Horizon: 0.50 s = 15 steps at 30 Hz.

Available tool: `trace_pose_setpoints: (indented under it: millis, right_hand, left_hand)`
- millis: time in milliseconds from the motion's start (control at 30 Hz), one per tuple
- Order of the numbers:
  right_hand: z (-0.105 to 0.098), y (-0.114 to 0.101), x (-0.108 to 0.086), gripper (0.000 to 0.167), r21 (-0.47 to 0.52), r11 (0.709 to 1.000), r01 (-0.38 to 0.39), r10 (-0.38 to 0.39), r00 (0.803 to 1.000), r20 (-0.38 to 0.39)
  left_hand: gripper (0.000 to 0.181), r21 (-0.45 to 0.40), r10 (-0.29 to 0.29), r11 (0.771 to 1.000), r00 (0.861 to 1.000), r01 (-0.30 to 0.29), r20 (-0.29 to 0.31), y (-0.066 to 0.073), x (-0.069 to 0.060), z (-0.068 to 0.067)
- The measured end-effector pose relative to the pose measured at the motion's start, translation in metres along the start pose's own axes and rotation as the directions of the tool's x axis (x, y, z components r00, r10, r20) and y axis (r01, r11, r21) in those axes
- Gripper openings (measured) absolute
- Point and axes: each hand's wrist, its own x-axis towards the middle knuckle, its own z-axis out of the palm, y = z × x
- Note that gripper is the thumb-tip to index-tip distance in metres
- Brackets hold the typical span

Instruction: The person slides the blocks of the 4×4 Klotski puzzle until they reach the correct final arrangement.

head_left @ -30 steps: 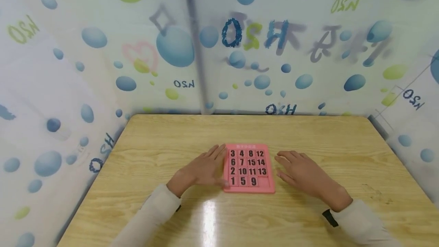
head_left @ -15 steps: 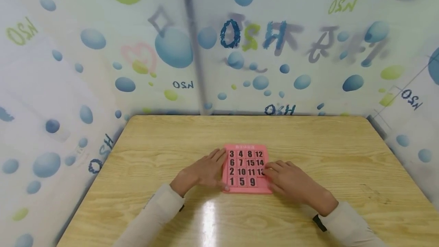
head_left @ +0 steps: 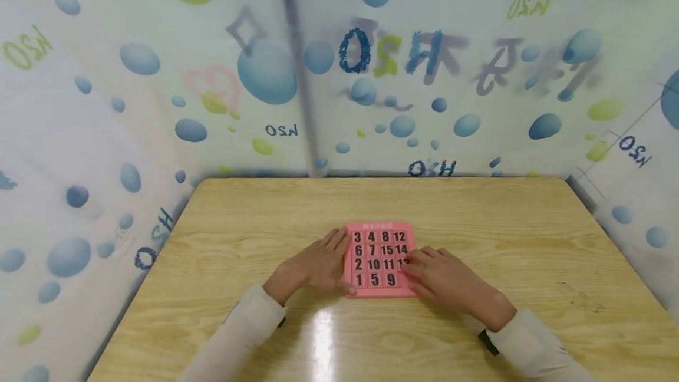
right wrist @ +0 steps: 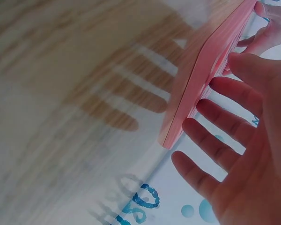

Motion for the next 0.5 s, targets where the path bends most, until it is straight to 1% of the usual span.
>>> trace_pose_setpoints:
  millis: [233,500]
  right_hand:
    - [-0.0023,-0.0006,0.0005,0.034,-0.008,1.0,0.007,-0.007,1.0,-0.005]
    - [-0.0016,-0.0011,-0.0007,0.034,-0.024,0.999,0.021,-0.022,1.0,-0.01]
  left_hand:
    - [0.117,0.016,-0.004,1.0,1.0,0.004,0.007,0.0015,0.0012,-0.0027]
    - [0.118,0.029,-0.013,1.0,1.0,0.013,0.003,0.0016,0.0023,-0.0015]
